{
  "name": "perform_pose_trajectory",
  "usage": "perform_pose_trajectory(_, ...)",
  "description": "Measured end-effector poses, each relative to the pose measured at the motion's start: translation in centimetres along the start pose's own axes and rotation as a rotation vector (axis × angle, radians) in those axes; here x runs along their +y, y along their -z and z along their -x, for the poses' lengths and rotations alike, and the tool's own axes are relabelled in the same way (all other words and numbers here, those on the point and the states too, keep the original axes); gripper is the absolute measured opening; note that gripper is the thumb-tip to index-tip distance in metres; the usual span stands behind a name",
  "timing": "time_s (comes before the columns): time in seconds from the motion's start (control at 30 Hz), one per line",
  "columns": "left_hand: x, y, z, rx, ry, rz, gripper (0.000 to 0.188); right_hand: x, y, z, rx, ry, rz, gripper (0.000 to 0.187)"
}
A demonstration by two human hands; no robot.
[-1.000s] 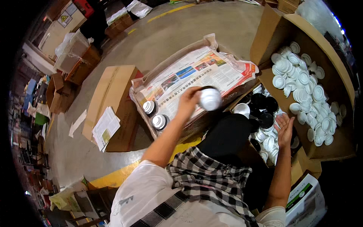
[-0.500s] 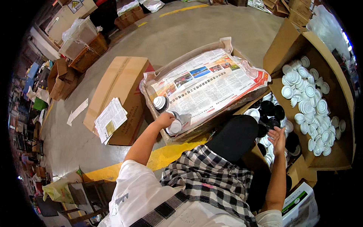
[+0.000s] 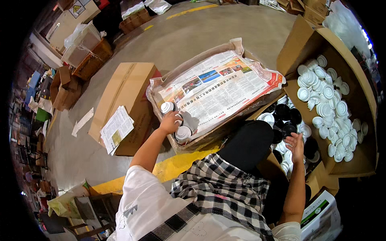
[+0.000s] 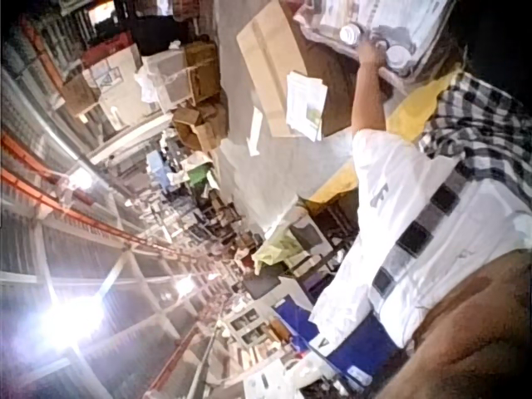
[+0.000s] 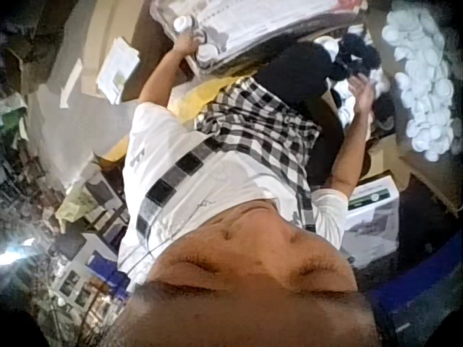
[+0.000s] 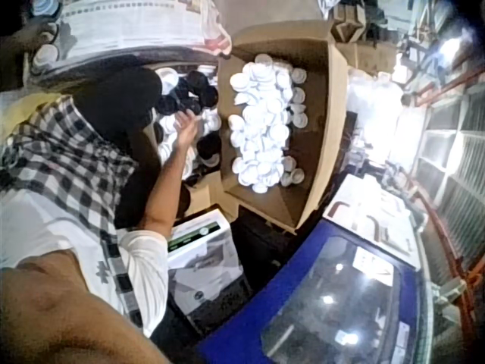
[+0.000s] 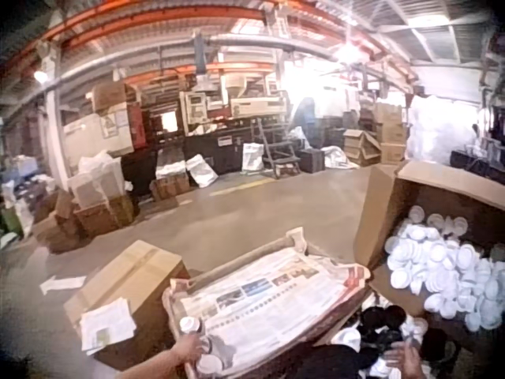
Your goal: The person sits on the floor and assembles coffee capsules by pairing black and white plastic parts. They repeatedly pick up a black base and a white top, press them together, and place the finished units into a tray lined with newspaper.
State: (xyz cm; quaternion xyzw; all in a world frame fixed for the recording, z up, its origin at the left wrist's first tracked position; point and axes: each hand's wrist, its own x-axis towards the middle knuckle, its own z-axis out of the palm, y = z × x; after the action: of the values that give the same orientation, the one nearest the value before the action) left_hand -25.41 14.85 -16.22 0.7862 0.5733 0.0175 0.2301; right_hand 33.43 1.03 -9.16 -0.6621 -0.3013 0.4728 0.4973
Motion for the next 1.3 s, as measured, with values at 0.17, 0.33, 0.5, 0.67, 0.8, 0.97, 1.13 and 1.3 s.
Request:
perform_pose_trajectory(0.17, 5.1, -0.7, 1.3, -0.112, -0.219, -0.345, 0.048, -0.2, 0.2, 0.5, 0.025, -0.003, 0.004, 0.069)
perform_pose_trajectory(0.33, 5.2, 0.8, 1.7, -0.231, 0.040, -0.411, 0.068, -1.0, 1.2, 0.2, 0.041, 0.016, 0.006, 0.060)
perform_pose_trajectory(0.5, 8.2, 3.7, 0.0, -0.491, 0.090, -0.583, 0.086, -2.7, 5.8, -1.1, 0.248, 0.054, -0.148, 0.063)
perform_pose_trajectory(0.67, 20.9, 5.5, -8.2, 0.294, -0.469, -0.037, 0.050, -4.9, 10.4, -1.4, 0.316, 0.170, -0.326, 0.061)
perform_pose_trajectory(0.8, 39.1, 4.1, -11.5, 0.052, -0.720, 0.282, 0.040, -4.5, 11.9, -2.5, 0.482, 0.163, -0.423, 0.051)
perform_pose_trajectory(0.97, 49.0, -5.7, -19.6, 0.010, -0.569, 0.266, 0.052, -3.1, 14.8, -4.9, 0.648, 0.120, -0.467, 0.037)
perform_pose_trajectory(1.13, 48.9, -14.0, -25.6, 0.023, -0.307, 0.294, 0.052, 0.8, 16.1, -10.8, 0.943, 0.041, 0.417, 0.036)
perform_pose_trajectory(1.3, 47.9, -15.7, -25.2, -0.023, -0.339, 0.558, 0.046, 0.4, 18.4, -14.4, 0.960, 0.204, 0.721, 0.055)
